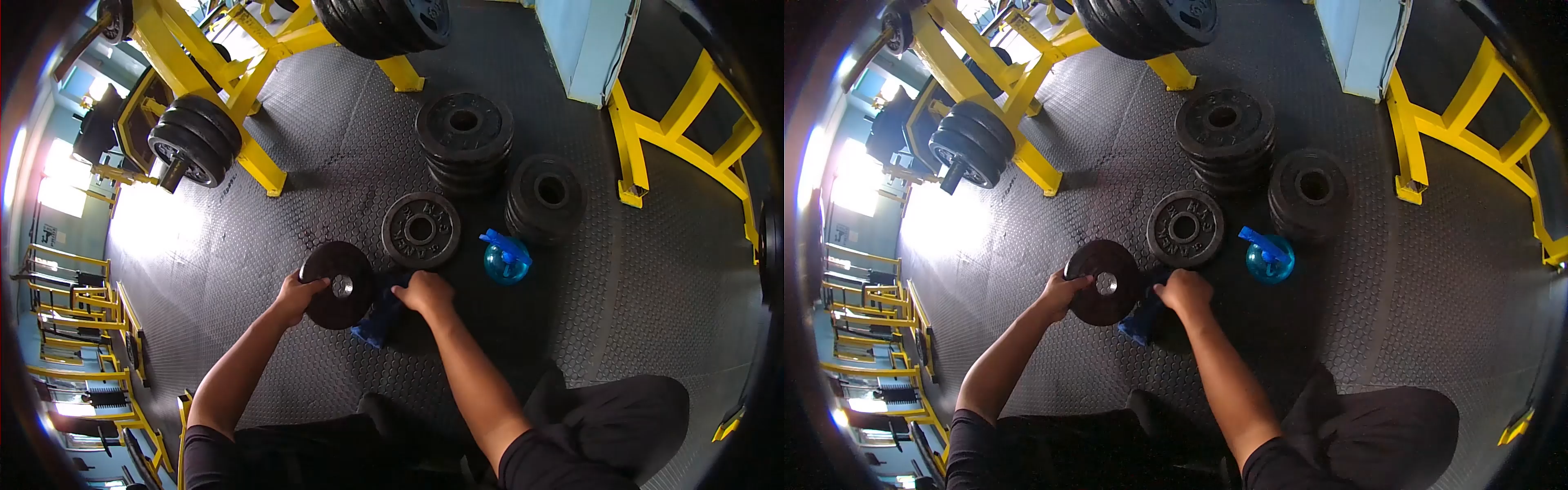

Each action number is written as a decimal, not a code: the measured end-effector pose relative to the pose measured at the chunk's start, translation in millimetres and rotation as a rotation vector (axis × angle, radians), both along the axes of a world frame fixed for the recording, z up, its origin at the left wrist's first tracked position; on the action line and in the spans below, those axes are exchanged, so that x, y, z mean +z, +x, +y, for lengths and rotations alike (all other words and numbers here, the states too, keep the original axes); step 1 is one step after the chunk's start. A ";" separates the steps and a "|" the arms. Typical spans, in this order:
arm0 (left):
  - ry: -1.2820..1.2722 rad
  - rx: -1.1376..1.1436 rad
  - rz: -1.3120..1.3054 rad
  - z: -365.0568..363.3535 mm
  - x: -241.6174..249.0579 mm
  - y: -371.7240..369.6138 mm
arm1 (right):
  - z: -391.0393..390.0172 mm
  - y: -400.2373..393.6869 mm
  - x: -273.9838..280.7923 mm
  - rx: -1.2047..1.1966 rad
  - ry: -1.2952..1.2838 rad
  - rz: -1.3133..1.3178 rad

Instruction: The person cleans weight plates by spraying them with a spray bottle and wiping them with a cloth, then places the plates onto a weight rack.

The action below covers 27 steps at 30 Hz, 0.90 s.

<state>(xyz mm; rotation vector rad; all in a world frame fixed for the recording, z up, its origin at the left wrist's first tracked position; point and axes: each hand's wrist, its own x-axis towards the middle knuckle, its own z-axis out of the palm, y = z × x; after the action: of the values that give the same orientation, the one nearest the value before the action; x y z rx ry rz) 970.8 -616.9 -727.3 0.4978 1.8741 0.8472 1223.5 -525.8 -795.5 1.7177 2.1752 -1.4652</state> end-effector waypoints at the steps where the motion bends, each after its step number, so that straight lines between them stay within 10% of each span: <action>1: 0.021 0.002 0.014 0.6 1.2 3.8 | 3.0 5.7 5.2 0.019 0.065 -0.073; 8: 0.078 0.002 0.137 -2.3 -0.2 31.0 | -9.1 -22.4 -32.1 -0.028 0.093 0.218; 11: 0.064 -0.025 0.216 -8.9 4.6 46.0 | -31.6 -38.3 -46.5 -0.117 -0.495 0.412; 15: 0.058 -0.026 0.178 -23.0 23.0 56.8 | -68.0 -63.6 -94.5 -0.326 -0.308 0.435; 18: 0.050 -0.051 0.203 -33.1 48.6 66.3 | -79.2 -70.0 -83.7 -0.381 -0.457 0.519; 23: 0.090 0.080 0.093 -47.0 82.5 79.6 | -99.3 -74.5 -25.4 -0.876 -1.263 1.612; 27: 0.142 0.211 -0.004 -60.5 75.8 72.2 | -79.1 -68.5 -18.7 -0.842 -1.098 1.432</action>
<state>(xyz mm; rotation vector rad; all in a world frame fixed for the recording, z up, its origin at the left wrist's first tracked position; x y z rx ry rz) 1043.0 -677.4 -651.5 0.3886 1.8936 1.1265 1155.0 -604.9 -814.2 1.0530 -0.1266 -3.6617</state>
